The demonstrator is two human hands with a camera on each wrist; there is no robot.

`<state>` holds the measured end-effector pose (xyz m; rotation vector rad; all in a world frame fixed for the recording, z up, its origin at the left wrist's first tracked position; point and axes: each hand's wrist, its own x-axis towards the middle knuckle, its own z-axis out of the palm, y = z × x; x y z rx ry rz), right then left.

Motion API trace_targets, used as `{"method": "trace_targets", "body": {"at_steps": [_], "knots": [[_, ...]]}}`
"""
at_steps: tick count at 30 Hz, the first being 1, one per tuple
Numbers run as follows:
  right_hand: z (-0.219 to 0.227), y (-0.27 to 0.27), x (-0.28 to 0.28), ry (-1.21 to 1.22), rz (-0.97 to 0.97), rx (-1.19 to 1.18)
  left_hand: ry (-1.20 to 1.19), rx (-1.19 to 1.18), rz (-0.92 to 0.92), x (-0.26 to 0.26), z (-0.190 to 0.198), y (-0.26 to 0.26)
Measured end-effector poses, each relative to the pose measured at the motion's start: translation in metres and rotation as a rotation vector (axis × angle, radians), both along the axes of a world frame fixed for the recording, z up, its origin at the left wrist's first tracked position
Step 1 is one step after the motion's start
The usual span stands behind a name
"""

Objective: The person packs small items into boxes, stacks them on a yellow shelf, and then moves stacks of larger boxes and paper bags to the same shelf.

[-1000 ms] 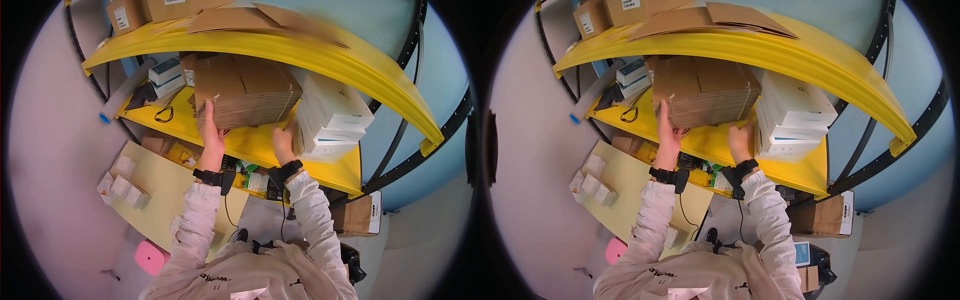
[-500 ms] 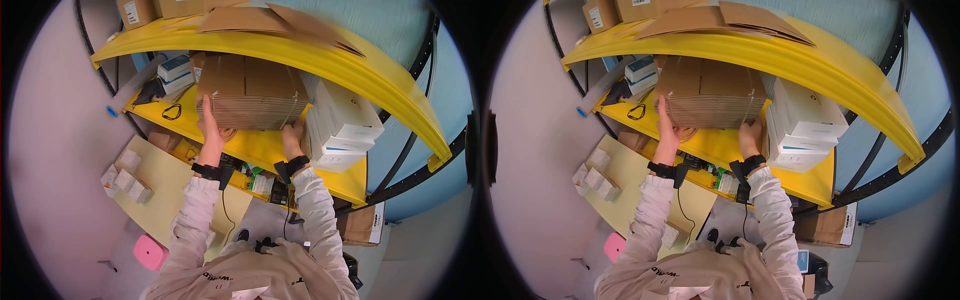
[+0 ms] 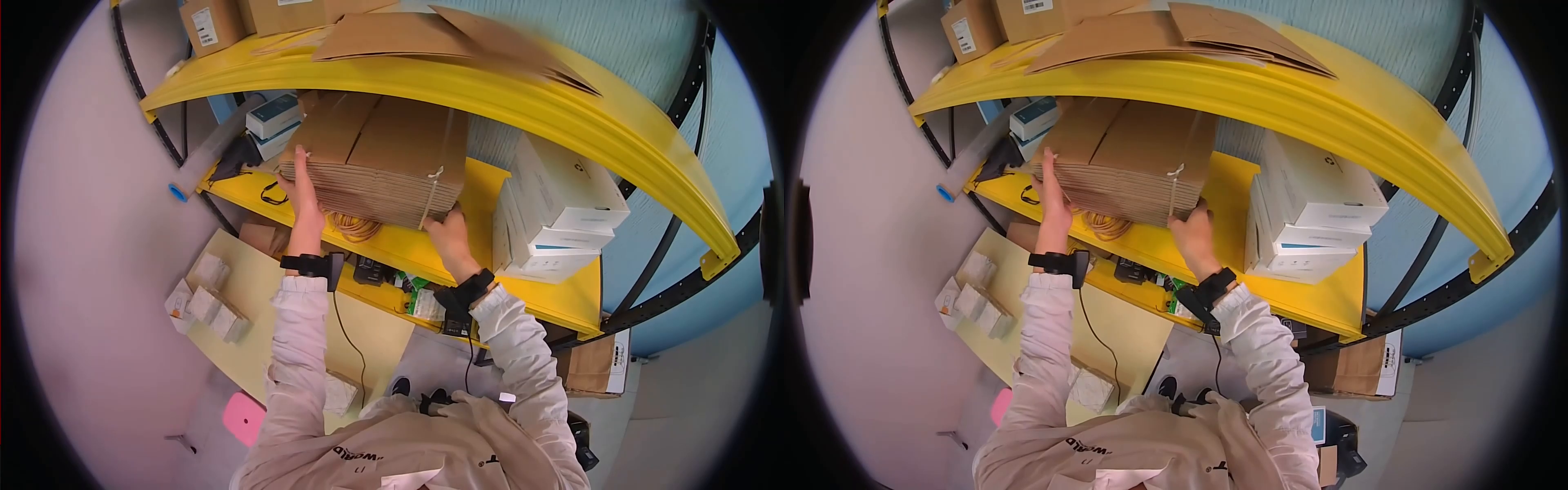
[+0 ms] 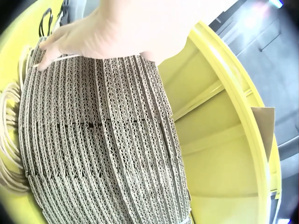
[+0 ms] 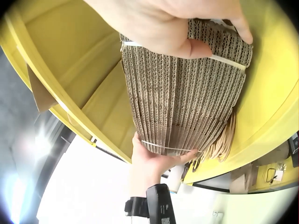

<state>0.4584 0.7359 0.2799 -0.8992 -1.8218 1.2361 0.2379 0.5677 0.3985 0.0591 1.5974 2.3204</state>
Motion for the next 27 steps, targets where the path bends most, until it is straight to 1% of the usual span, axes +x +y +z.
{"method": "trace_targets", "body": {"at_steps": [3,4,7,9,11,13,15,16,18,21,22,24,26,27], "knots": [[0.011,-0.023,-0.002,0.020,-0.004,0.030,0.014,-0.026,-0.012,-0.013,-0.004,-0.005],[0.019,-0.031,-0.001,-0.003,0.009,0.008,0.013,-0.027,-0.013,-0.017,-0.005,-0.007],[0.022,-0.044,-0.005,-0.033,0.024,-0.008,0.010,-0.032,-0.035,-0.032,-0.008,-0.011],[0.026,-0.051,-0.008,-0.038,0.024,-0.002,0.010,0.034,-0.092,-0.050,-0.020,-0.010],[0.032,-0.058,-0.010,-0.087,0.057,-0.010,0.035,0.067,-0.104,-0.067,-0.038,-0.008],[0.034,-0.065,-0.017,-0.087,0.075,-0.018,0.061,0.100,-0.117,-0.072,-0.047,-0.005],[0.036,-0.068,-0.022,-0.085,0.094,-0.022,0.092,0.111,-0.195,-0.069,-0.047,-0.006],[0.037,-0.070,-0.025,-0.055,0.110,-0.005,0.093,0.109,-0.194,-0.066,-0.048,-0.006],[0.036,-0.071,-0.030,-0.025,0.133,0.011,0.152,0.067,-0.258,-0.053,-0.044,-0.006],[0.031,-0.068,-0.037,-0.006,0.173,-0.013,0.122,0.044,-0.210,-0.062,-0.056,-0.001],[0.029,-0.067,-0.039,-0.007,0.186,0.011,0.121,0.043,-0.212,-0.066,-0.060,-0.002],[0.030,-0.065,-0.038,-0.009,0.192,0.032,0.118,0.048,-0.234,-0.065,-0.059,-0.003],[0.031,-0.062,-0.035,0.011,0.239,-0.043,0.122,0.044,-0.233,-0.062,-0.057,-0.003],[0.031,-0.062,-0.034,0.010,0.233,-0.044,0.126,0.041,-0.226,-0.060,-0.057,-0.003]]}}
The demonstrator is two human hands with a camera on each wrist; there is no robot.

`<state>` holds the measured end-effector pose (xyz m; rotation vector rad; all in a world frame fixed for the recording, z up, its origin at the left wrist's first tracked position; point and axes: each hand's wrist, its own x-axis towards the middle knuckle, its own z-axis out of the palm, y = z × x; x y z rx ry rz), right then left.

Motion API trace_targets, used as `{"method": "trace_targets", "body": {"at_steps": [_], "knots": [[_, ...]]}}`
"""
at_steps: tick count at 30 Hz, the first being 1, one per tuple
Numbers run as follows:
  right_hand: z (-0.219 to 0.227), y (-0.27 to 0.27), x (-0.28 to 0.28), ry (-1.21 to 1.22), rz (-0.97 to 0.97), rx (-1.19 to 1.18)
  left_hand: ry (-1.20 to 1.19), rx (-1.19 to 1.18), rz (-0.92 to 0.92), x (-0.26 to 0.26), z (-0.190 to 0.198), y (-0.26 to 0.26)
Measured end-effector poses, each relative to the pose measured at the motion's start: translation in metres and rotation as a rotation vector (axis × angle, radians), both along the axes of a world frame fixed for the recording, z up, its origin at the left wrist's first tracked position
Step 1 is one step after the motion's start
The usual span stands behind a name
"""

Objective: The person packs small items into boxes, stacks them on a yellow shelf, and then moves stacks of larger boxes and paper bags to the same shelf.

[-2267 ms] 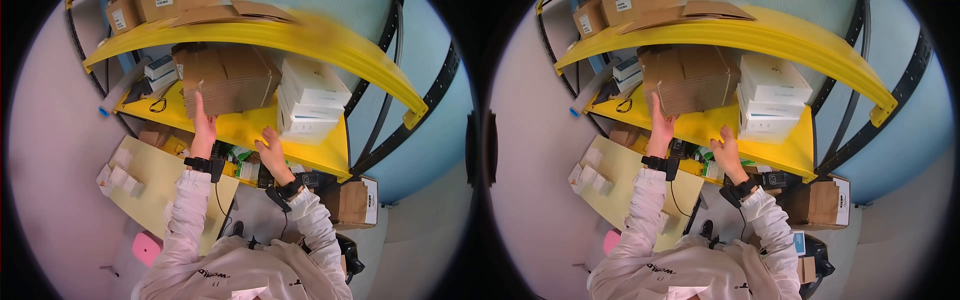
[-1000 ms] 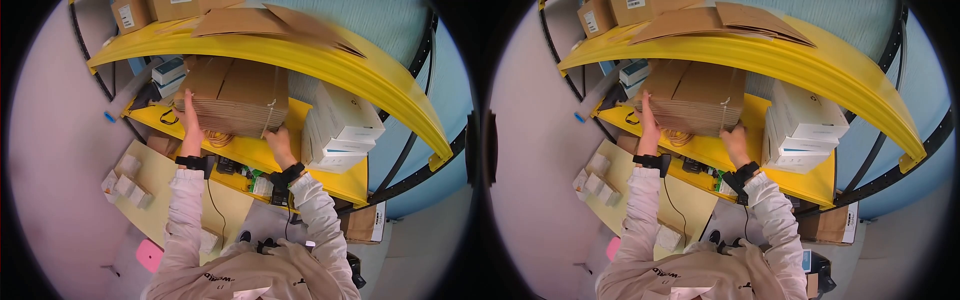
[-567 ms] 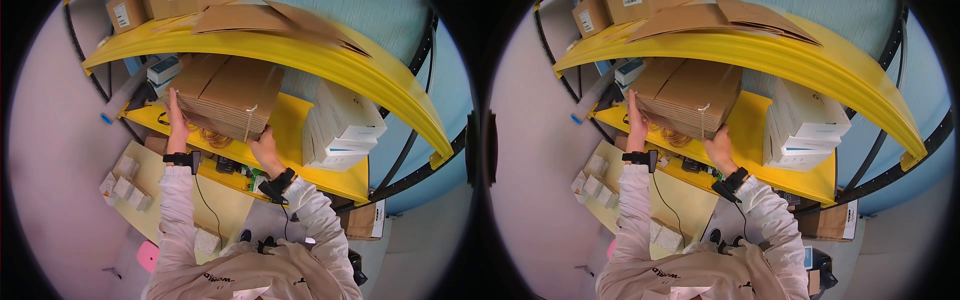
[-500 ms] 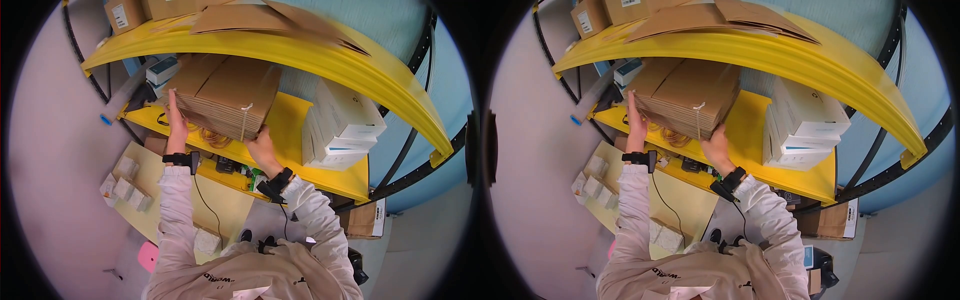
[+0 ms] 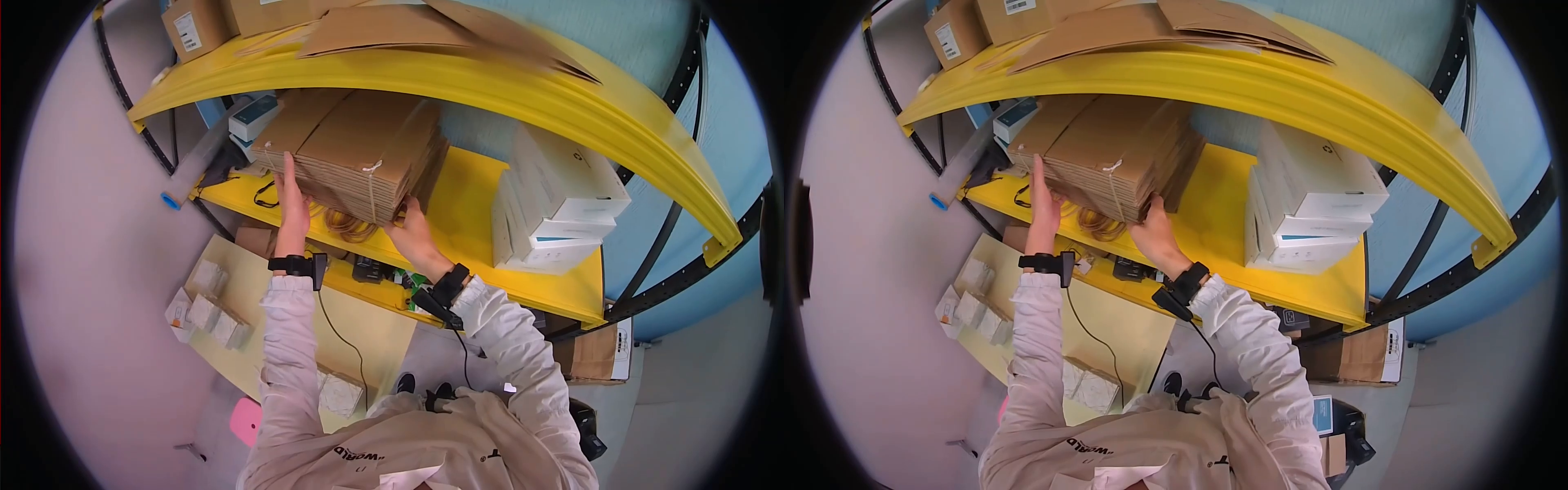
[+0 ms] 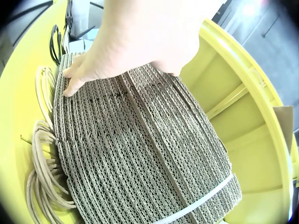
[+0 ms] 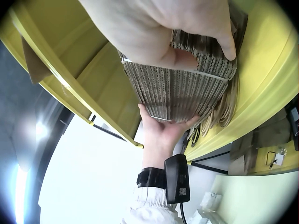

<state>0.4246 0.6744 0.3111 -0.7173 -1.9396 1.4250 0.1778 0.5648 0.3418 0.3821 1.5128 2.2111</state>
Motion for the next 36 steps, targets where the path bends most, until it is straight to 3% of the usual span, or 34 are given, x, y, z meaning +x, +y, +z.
{"method": "trace_targets", "body": {"at_steps": [3,5,9,12,14,15,17,21,23,26,28,29,34,36], "knots": [[-0.007,0.006,0.000,-0.032,-0.039,0.017,-0.024,-0.008,-0.004,0.002,-0.001,0.000],[-0.015,0.016,-0.005,0.012,-0.238,-0.032,-0.025,0.001,-0.049,0.004,-0.001,-0.007],[-0.018,0.041,-0.010,0.033,-0.231,-0.088,-0.152,0.014,-0.081,0.005,-0.005,-0.015],[0.002,0.035,-0.009,-0.116,-0.258,-0.220,-0.194,0.012,-0.054,0.000,-0.012,-0.015],[0.019,0.032,-0.004,-0.197,-0.147,-0.278,-0.205,0.030,-0.054,-0.002,-0.013,-0.013],[0.007,0.036,-0.008,-0.193,-0.153,-0.278,-0.196,0.041,-0.069,-0.001,-0.011,-0.013],[-0.009,0.044,-0.015,-0.048,-0.029,-0.140,-0.183,0.054,-0.090,0.001,-0.008,-0.011],[-0.009,0.040,-0.023,-0.117,-0.101,-0.031,-0.163,0.022,-0.071,0.001,-0.008,-0.011],[0.004,0.042,-0.017,-0.093,0.005,-0.180,-0.161,0.026,-0.085,0.003,-0.008,-0.012],[0.001,0.049,-0.010,-0.174,0.008,-0.066,-0.161,0.048,-0.115,0.014,-0.006,-0.013],[-0.004,0.047,-0.002,-0.148,-0.011,-0.085,-0.178,-0.038,0.073,0.021,-0.010,-0.012],[-0.005,0.045,0.003,-0.121,-0.021,-0.101,-0.178,-0.041,0.069,0.029,-0.012,-0.014],[0.010,0.015,0.072,-0.031,-0.003,-0.096,0.320,0.022,0.527,0.127,-0.005,-0.024],[0.024,0.006,0.107,0.021,0.043,-0.119,0.431,0.008,0.578,0.168,-0.016,-0.025]]}}
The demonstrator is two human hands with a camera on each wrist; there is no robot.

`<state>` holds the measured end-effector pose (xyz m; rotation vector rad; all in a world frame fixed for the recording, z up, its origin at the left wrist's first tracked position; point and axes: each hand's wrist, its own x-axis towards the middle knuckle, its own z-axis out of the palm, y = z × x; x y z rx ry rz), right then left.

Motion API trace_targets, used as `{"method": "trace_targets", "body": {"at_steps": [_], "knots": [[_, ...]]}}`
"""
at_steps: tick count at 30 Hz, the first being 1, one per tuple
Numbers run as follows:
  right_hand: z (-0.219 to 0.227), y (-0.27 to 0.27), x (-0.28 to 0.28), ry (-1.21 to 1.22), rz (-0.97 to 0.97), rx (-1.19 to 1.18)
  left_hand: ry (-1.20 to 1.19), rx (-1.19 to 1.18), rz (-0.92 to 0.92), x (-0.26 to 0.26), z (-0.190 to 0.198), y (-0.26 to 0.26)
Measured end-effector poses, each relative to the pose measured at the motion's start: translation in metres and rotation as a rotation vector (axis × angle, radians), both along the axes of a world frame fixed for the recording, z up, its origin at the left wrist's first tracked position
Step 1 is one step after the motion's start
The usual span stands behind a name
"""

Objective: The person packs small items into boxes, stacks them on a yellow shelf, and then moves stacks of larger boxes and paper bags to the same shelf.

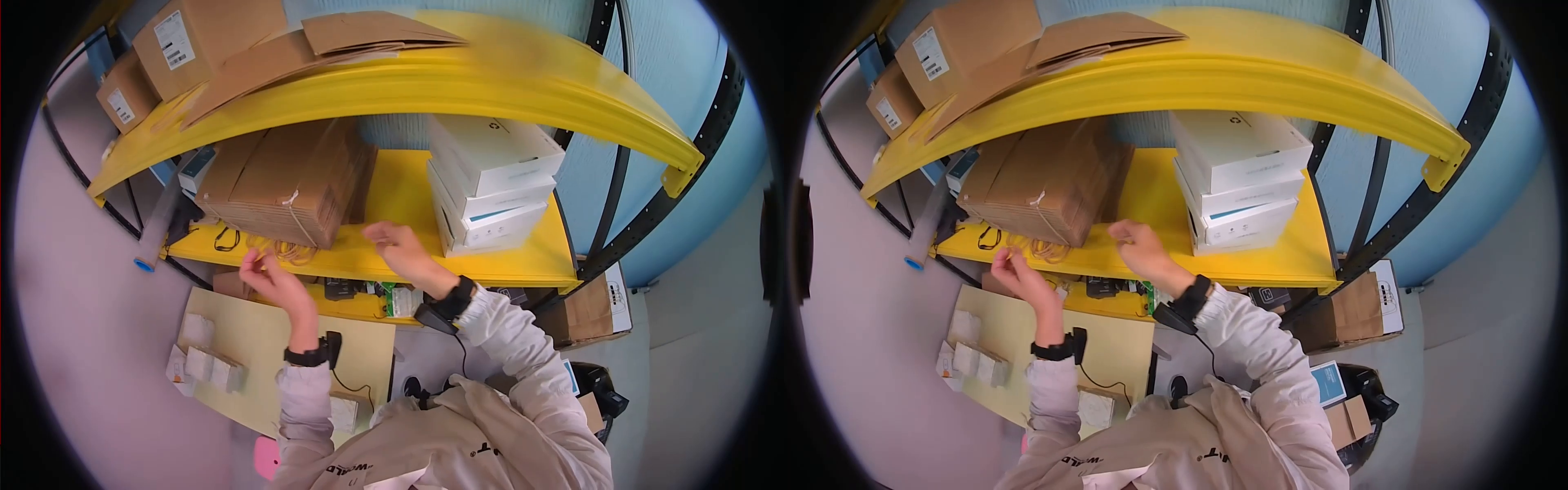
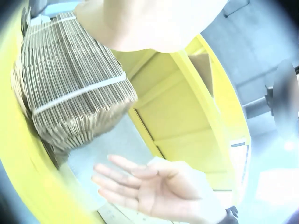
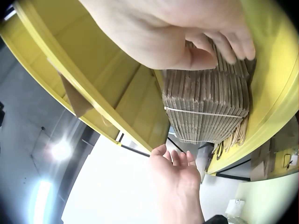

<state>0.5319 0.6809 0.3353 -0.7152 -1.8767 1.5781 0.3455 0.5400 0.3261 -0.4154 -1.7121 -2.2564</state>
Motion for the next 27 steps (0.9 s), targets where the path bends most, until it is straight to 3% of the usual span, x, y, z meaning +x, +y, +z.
{"method": "trace_targets", "body": {"at_steps": [2,3,5,6,8,9,11,14,15,17,21,23,27], "knots": [[0.022,-0.004,0.037,0.049,0.084,-0.033,0.138,-0.009,-0.153,0.043,-0.005,0.004],[0.032,-0.010,0.054,0.042,0.083,-0.040,0.130,-0.016,-0.155,0.065,-0.005,0.006],[0.051,-0.016,0.086,0.083,-0.012,-0.104,0.062,-0.028,-0.485,0.104,-0.004,0.015],[0.056,-0.018,0.104,0.073,-0.011,-0.109,0.052,-0.031,-0.484,0.119,-0.005,0.020],[0.064,-0.015,0.138,0.138,-0.176,-0.056,-0.024,-0.144,-0.715,0.144,-0.006,0.032],[0.064,-0.013,0.156,0.195,-0.263,-0.026,-0.033,-0.144,-0.714,0.154,-0.008,0.038],[0.060,0.001,0.192,0.303,-0.433,0.026,-0.048,-0.161,-0.905,0.170,-0.013,0.051],[0.039,0.037,0.230,0.423,-0.741,0.064,-0.033,-0.205,-1.003,0.197,-0.006,0.063],[0.029,0.052,0.239,0.419,-0.738,0.063,-0.038,-0.205,-0.999,0.203,-0.007,0.069],[0.011,0.080,0.253,0.363,-0.972,0.106,0.039,-0.368,-0.991,0.211,-0.011,0.080],[0.000,0.106,0.261,0.304,-0.865,0.052,0.018,-0.385,-1.090,0.220,-0.002,0.094],[-0.002,0.111,0.261,0.279,-0.728,-0.279,-0.031,-0.250,-1.262,0.218,-0.007,0.102],[-0.005,0.113,0.242,0.307,-0.484,-0.497,-0.037,-0.265,-1.221,0.218,-0.013,0.111]]}}
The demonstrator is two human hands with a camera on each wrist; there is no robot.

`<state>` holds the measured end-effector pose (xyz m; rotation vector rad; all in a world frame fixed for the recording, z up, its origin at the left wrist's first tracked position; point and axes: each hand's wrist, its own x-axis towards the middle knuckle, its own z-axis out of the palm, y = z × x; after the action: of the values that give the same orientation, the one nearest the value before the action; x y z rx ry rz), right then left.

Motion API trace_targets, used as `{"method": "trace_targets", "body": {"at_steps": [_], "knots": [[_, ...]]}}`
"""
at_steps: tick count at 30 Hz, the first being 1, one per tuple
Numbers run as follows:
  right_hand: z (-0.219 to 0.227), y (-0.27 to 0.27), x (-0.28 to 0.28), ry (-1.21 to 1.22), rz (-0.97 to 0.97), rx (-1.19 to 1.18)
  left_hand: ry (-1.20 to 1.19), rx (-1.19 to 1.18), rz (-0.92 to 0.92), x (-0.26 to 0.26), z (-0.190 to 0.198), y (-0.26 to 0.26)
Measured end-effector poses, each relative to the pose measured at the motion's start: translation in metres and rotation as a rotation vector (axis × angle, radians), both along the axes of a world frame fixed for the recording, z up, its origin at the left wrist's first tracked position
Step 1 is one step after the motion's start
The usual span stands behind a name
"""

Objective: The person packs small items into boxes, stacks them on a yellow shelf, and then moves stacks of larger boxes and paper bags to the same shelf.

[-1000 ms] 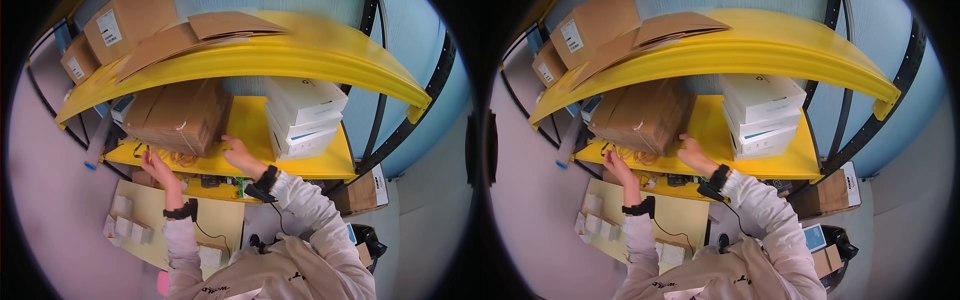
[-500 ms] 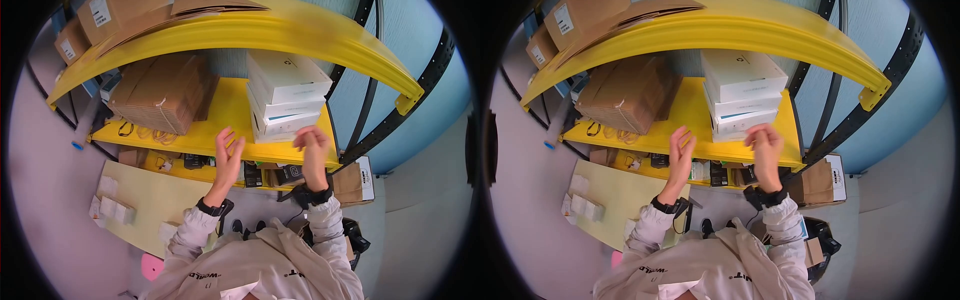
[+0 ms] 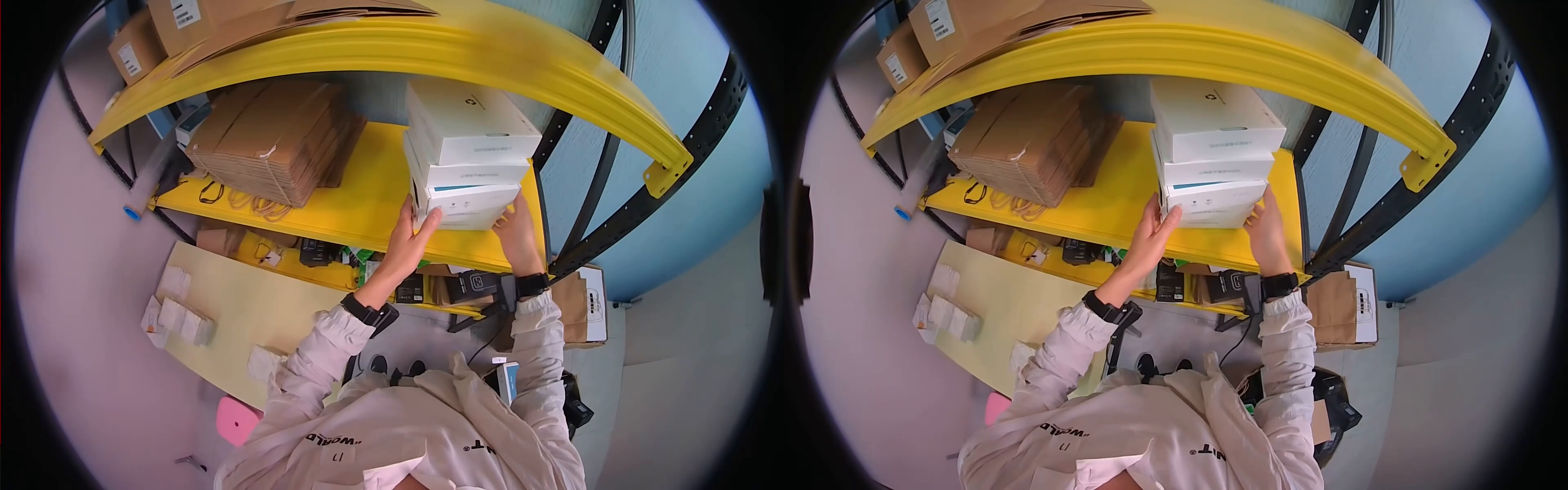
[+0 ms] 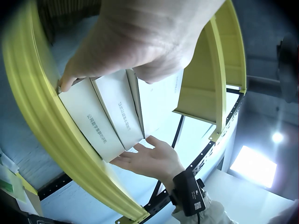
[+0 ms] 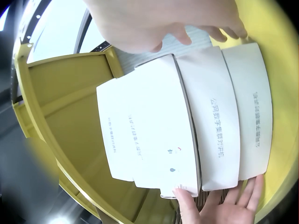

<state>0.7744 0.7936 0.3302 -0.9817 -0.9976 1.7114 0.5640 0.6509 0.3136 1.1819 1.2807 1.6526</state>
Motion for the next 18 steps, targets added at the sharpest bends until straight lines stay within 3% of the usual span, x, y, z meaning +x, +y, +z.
{"method": "trace_targets", "body": {"at_steps": [7,9,18], "knots": [[-0.014,-0.015,-0.040,0.024,0.159,0.069,0.177,-0.104,0.228,-0.026,0.003,-0.003],[-0.009,-0.023,-0.054,-0.001,0.172,0.054,0.120,-0.187,0.258,-0.041,0.002,-0.006],[0.011,-0.046,-0.122,0.018,0.324,-0.013,-0.035,-0.148,0.342,-0.099,0.005,-0.017]]}}
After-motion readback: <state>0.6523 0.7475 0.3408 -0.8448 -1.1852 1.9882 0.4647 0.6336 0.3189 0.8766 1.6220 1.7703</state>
